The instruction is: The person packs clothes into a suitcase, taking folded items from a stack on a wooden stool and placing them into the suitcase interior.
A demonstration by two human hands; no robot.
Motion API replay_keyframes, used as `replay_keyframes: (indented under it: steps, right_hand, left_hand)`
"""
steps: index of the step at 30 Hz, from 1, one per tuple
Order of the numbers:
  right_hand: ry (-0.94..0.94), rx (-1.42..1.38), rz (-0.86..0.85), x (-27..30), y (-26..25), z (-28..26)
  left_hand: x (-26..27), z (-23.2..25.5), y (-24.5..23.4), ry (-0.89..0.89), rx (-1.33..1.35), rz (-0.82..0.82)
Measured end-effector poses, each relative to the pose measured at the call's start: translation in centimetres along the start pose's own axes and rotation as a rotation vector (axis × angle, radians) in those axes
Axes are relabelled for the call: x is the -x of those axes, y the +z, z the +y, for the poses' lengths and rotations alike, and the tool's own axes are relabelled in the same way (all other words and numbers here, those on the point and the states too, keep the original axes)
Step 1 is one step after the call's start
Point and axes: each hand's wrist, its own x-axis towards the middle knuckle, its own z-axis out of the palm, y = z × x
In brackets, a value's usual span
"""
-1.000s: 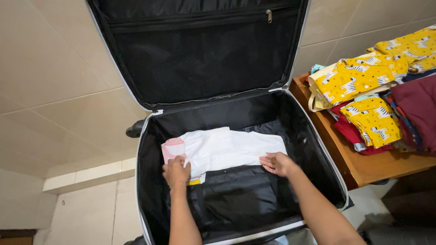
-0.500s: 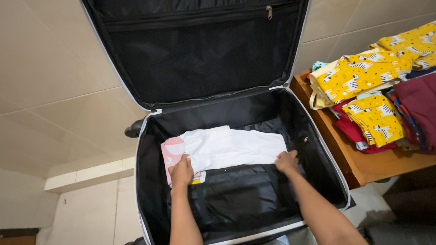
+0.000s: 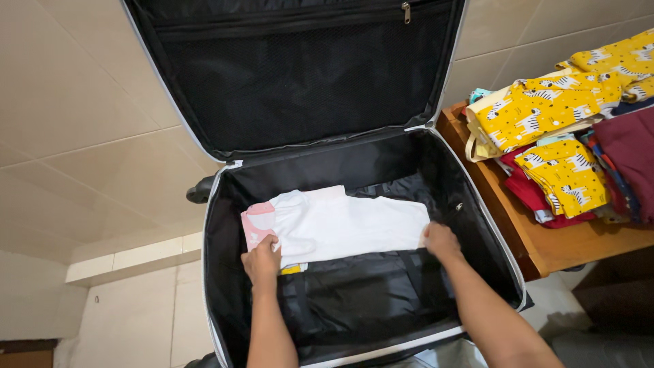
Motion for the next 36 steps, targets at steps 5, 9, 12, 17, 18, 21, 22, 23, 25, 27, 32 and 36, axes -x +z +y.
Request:
replay_keyframes:
  steps: [5,9,12,17,18,21,22,23,25,27,32,36]
  right_hand:
    - [-0.186,0.150,0.080,1.3,0.6,-3.0]
    - [-0.710,-0.202,0.035,1.8,3.7,-8.7]
    - [-0.398,-0.706,-0.613,4.8,6.0,-15.6]
    - [-0.014,-0.904,-0.760,10.0,7.6,-23.0]
    - [-0.002,-0.947,-0.754,10.0,8.2,-23.5]
    - [-0.016,-1.060,-0.755,9.1,12.1,-23.8]
    - [-0.061,-1.090,-0.767,8.6,13.2,-23.4]
    - [-0.103,-1.118,-0.774,8.0,14.1,-22.9]
    - [-0.149,-1.165,-0.788,7.6,15.1,-22.3]
    - [-0.136,-1.219,-0.806,7.8,14.7,-21.9]
    - [-0.143,-1.149,-0.816,10.3,11.5,-22.3]
    - [-0.505,-0.569,-0.636,11.4,10.3,-22.6]
  left_hand:
    - [-0.1,0.6,-0.3,0.020,0.007,-0.073]
    - [-0.2,2.0,-1.9,-0.061,0.024,-0.202]
    - [-0.6,2.0,-2.3,-0.077,0.011,-0.329]
    - [-1.2,0.1,-0.8,-0.117,0.158,-0.333]
    - [-1.3,0.0,-0.8,-0.139,0.173,-0.352]
    - [-1.4,0.1,-1.3,-0.193,0.224,-0.335]
    - [-1.4,0.0,-1.6,-0.207,0.240,-0.297]
    - [-1.3,0.2,-1.9,-0.219,0.260,-0.261]
    - [-1.3,0.6,-2.4,-0.246,0.285,-0.207]
    - [-1.3,1.0,-2.8,-0.276,0.296,-0.173]
    - [-1.3,1.6,-2.9,-0.287,0.261,-0.165]
    - [-1.9,2.0,-4.1,-0.292,0.278,-0.375]
